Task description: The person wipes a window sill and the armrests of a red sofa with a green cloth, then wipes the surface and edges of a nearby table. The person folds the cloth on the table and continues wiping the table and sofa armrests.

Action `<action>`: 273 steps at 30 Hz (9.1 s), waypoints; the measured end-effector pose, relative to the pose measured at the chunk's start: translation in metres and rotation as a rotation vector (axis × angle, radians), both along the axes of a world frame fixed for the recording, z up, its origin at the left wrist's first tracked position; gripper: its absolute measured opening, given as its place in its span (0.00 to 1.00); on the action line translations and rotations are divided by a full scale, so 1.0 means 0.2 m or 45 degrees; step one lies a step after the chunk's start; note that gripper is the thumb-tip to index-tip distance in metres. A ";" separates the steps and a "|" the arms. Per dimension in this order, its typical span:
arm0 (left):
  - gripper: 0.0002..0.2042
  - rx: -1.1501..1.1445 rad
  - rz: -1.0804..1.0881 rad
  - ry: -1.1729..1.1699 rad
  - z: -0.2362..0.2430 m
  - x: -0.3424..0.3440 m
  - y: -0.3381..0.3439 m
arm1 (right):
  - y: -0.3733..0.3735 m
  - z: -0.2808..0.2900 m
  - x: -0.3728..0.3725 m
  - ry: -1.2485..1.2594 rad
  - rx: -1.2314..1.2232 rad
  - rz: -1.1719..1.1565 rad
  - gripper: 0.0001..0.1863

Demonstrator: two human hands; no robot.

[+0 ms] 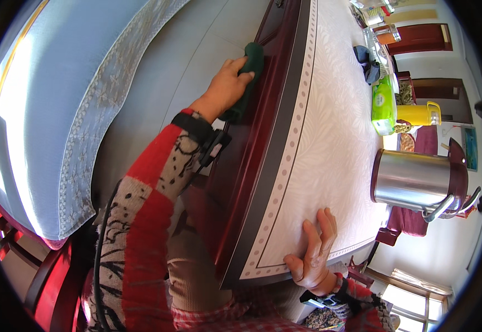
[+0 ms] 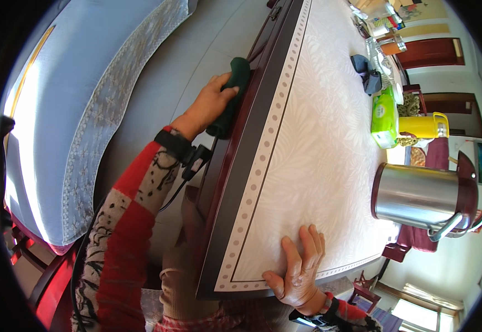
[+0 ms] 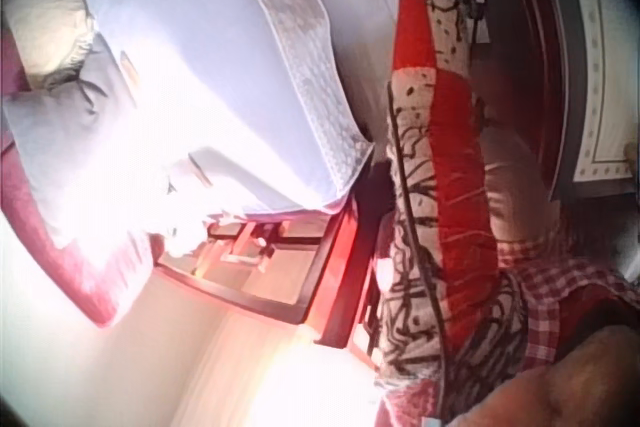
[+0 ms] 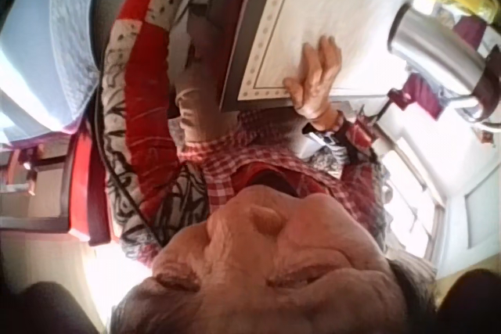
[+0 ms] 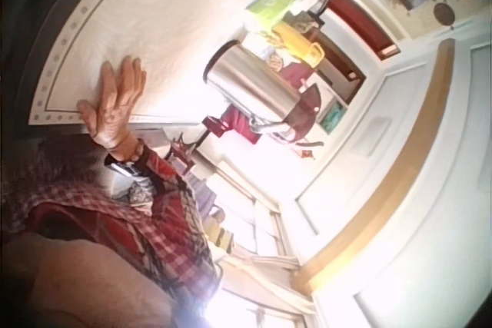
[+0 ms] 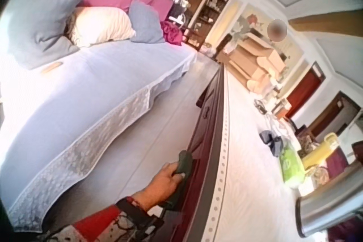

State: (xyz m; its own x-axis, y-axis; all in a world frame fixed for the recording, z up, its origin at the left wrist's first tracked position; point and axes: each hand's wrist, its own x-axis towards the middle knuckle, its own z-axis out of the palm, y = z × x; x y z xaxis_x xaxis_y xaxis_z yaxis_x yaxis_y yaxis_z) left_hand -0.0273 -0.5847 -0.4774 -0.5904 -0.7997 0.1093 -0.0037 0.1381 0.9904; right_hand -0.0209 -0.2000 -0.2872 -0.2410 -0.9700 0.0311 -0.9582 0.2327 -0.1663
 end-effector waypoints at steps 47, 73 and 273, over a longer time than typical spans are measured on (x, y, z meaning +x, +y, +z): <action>0.16 0.517 -0.061 -0.149 0.63 1.33 1.30 | 0.05 -0.04 0.01 0.088 -0.253 -0.010 0.34; 0.33 -0.442 0.196 -1.589 1.58 3.00 0.94 | 0.09 -0.02 0.05 -0.013 -0.396 -0.037 0.31; 0.20 -0.500 0.901 -1.712 1.47 3.00 0.65 | 0.12 -0.09 0.14 0.038 -0.579 -0.168 0.32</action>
